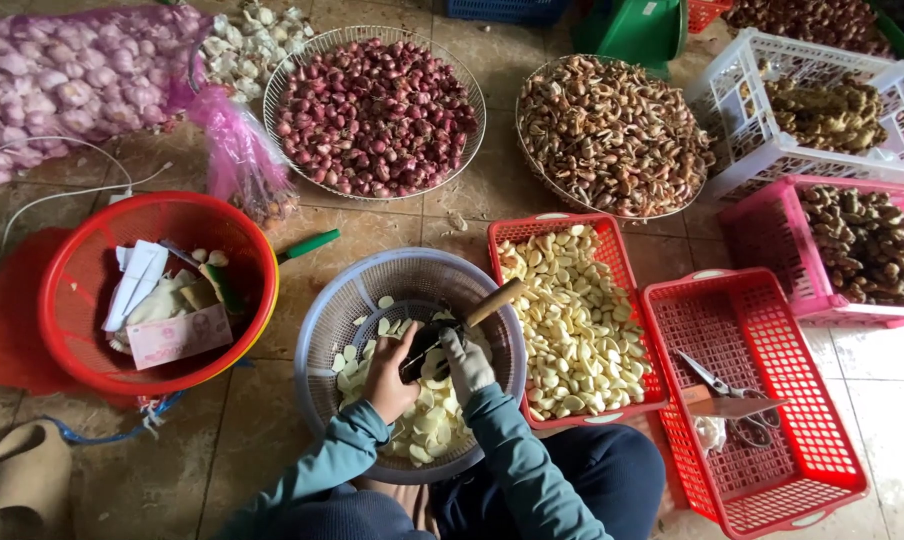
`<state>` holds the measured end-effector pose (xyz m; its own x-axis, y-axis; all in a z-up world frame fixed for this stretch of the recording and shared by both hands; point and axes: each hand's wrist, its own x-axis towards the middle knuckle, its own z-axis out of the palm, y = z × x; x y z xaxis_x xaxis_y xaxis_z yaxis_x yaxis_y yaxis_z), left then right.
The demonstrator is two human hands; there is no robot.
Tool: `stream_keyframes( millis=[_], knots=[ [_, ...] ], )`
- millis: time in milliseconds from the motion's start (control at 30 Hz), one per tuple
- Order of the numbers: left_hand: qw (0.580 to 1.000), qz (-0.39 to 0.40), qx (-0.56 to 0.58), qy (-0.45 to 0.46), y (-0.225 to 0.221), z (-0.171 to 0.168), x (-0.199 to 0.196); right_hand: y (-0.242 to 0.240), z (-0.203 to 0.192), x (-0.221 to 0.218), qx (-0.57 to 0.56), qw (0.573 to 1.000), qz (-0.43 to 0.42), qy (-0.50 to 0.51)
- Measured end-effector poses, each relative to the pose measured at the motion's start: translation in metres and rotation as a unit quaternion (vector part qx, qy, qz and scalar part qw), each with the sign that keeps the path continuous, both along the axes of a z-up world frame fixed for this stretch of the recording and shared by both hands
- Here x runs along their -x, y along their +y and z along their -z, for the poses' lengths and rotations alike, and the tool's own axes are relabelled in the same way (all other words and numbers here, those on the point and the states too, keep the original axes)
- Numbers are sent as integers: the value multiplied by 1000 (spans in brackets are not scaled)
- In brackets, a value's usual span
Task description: Slicing garlic cloves using a handheld manual slicer into a plastic bowl while sitting on the floor.
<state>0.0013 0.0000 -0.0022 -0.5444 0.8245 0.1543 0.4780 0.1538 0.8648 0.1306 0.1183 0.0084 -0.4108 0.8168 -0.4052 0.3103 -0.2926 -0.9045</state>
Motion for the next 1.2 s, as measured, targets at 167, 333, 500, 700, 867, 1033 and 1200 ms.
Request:
stream_keyframes(
  millis=[167, 333, 500, 700, 867, 1033, 1200],
  knots=[
    [1000, -7, -9, 24, 3, 0, -2, -17, -55, 23, 37, 989, 90, 114],
    [1000, 2, -9, 17, 0, -1, -1, 0, -32, -4, -263, 961, -78, 31],
    [999, 2, -11, 30, 0, -6, 0, -6, -21, 11, 158, 946, 126, 252],
    [999, 13, -21, 35, 0, -10, -1, 1, -38, -4, 22, 992, -92, 82],
    [997, 18, -29, 73, 1, -10, -2, -6, -16, 10, 85, 980, 134, 122],
    [998, 31, -26, 45, 0, -10, -1, 8, 48, -14, 12, 999, -39, -8],
    [998, 33, -36, 34, -4, 1, 5, 34, -52, -36, -615, 762, -161, -121]
  ],
)
